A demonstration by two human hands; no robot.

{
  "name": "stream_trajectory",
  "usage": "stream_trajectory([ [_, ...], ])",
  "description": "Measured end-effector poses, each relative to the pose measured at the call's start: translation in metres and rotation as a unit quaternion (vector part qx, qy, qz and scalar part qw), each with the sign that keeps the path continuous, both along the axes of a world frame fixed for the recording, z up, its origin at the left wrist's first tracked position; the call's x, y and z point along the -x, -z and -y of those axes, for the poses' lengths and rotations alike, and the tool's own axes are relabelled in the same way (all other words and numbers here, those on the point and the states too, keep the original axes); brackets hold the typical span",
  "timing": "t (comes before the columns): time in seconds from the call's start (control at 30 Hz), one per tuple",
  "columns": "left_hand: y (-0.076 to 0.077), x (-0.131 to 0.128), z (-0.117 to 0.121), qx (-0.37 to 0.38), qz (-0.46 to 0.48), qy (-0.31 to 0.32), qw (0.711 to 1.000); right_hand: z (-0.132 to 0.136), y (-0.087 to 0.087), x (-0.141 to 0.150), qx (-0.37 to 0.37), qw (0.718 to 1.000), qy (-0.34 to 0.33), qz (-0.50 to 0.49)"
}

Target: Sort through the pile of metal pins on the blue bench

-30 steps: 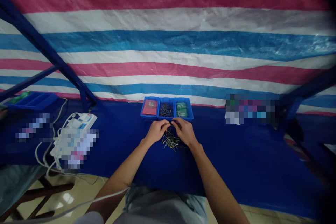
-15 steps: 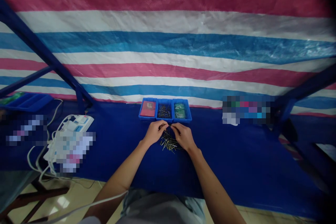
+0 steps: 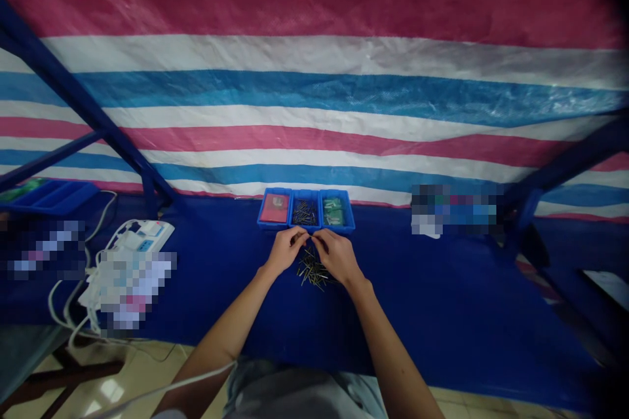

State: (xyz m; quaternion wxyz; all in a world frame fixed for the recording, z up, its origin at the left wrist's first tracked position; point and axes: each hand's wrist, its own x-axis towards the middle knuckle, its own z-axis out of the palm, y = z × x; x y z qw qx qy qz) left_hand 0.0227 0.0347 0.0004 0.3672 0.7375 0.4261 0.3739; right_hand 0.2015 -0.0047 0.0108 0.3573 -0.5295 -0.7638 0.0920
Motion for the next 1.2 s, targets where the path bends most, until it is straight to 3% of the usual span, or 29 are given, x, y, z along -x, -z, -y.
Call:
stream_trajectory([
  [0.27, 0.000, -0.002, 0.002, -0.023, -0.010, 0.032, 0.999, 0.006, 0.017, -0.001, -0.014, 0.998, 0.015, -0.065],
  [0.87, 0.002, -0.001, 0.001, -0.024, -0.019, 0.050, 0.998, 0.010, 0.020, 0.002, -0.012, 0.991, 0.019, -0.133],
  [1.2, 0.002, 0.000, 0.002, -0.051, -0.012, 0.049, 0.997, 0.013, 0.015, 0.004, -0.011, 0.993, 0.016, -0.114],
])
